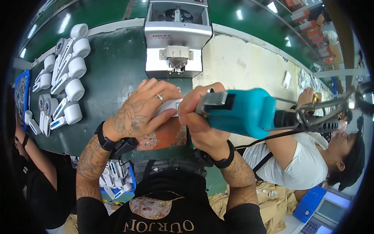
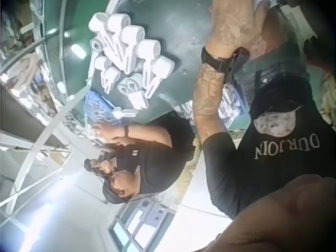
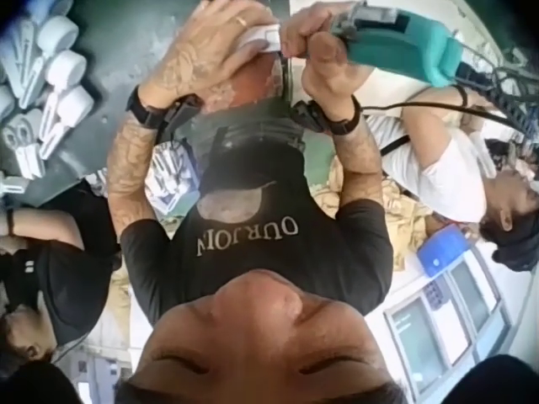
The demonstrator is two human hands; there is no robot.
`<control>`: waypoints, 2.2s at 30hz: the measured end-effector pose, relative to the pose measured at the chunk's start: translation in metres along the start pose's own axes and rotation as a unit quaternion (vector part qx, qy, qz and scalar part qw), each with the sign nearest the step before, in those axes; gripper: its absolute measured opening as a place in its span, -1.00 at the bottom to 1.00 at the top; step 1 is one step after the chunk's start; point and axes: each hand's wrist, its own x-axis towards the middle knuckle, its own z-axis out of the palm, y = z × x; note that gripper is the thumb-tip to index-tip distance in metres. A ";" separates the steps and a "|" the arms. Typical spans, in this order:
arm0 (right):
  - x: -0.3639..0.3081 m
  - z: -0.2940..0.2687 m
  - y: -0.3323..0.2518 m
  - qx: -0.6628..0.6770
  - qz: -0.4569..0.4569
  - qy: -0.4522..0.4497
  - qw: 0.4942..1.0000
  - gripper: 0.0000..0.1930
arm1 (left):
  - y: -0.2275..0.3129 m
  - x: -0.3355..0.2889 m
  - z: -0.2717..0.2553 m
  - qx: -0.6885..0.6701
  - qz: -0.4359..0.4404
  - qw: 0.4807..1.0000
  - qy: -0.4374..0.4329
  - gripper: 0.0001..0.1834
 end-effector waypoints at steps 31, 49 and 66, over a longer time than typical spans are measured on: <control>0.042 -0.110 0.014 -0.048 -0.190 0.232 0.953 -0.51 | -0.086 -0.246 -0.162 -0.160 -0.309 0.645 0.680 -0.53; 0.021 -0.081 0.026 -0.016 -0.095 0.115 0.989 -0.45 | -0.068 0.025 -0.013 -0.347 -0.200 0.860 0.316 -0.80; 0.014 -0.078 0.037 -0.042 -0.091 0.084 0.991 -0.45 | -0.071 0.016 -0.008 -0.342 -0.225 0.873 0.264 -0.83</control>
